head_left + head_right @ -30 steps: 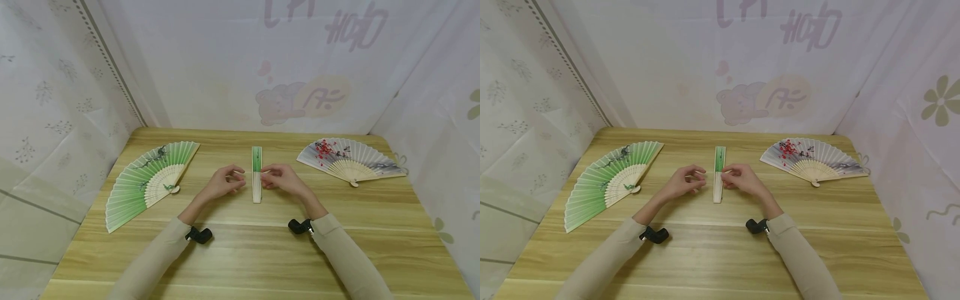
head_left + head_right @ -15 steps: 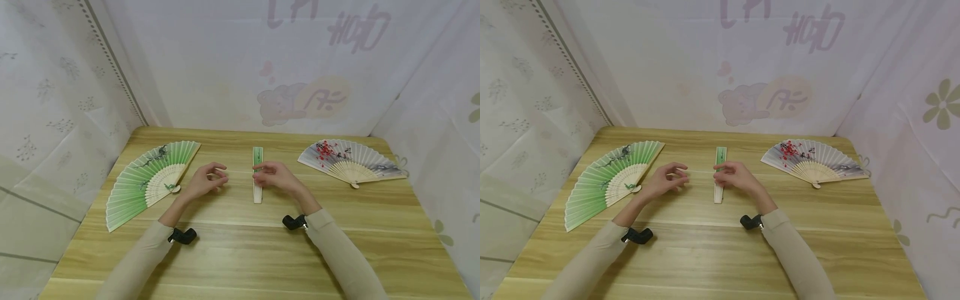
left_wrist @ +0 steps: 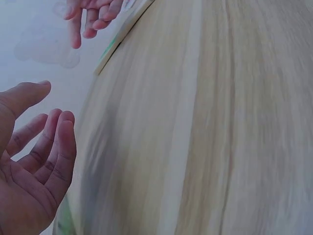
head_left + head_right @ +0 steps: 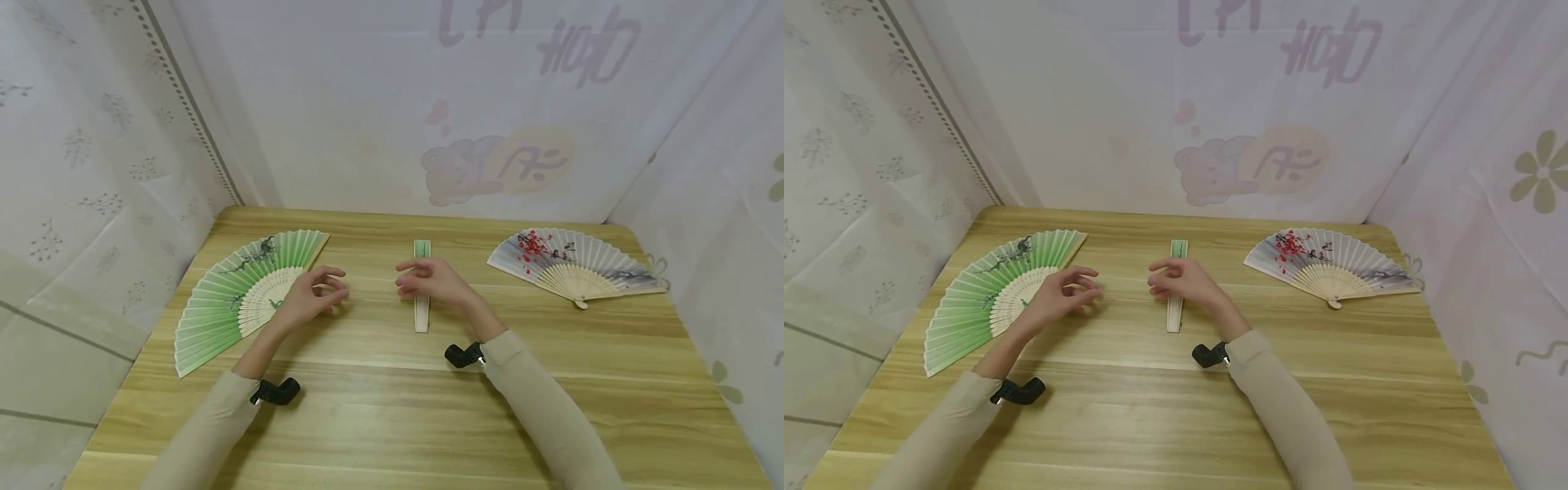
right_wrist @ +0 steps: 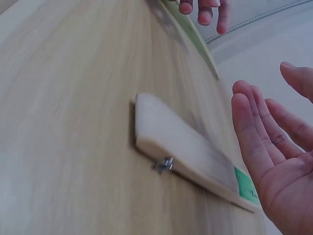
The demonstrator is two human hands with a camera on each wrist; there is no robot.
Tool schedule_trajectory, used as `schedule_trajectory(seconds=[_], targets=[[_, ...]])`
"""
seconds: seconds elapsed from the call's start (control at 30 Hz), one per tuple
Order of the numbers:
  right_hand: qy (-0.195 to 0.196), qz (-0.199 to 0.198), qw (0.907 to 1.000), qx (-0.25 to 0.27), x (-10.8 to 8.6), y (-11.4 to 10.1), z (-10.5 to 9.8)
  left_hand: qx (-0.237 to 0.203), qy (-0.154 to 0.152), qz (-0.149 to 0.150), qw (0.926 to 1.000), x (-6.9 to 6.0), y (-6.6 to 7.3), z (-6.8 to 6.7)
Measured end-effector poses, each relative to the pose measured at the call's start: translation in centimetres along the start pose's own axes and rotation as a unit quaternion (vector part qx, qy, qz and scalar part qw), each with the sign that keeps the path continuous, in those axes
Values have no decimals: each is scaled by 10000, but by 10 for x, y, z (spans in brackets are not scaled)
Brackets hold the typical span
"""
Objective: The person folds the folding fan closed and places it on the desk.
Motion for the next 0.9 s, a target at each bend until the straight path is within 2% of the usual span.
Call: schedule_trajectory(seconds=[0.2, 0.47, 0.6, 0.9], targets=[[-50, 21, 9998, 166, 9, -4, 9, -41, 199, 64, 9998, -10, -2, -20], [-75, 193, 9991, 357, 18, -7, 19, 259, 501, 153, 9983, -29, -2, -45], [-72, 226, 9985, 493, 22, -7, 24, 486, 549, 232, 9970, -38, -1, -54], [-149, 329, 9972, 659, 33, -5, 39, 796, 642, 132, 9947, -57, -4, -82]])
Point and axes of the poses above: each hand's wrist, its own x-axis towards the middle knuckle, its own z-axis out of the palm, y = z × x, the point moved 4 cm from there along x, towards the middle knuckle, and after that the axes turned 1 degree about z, right-handed, at the moved point
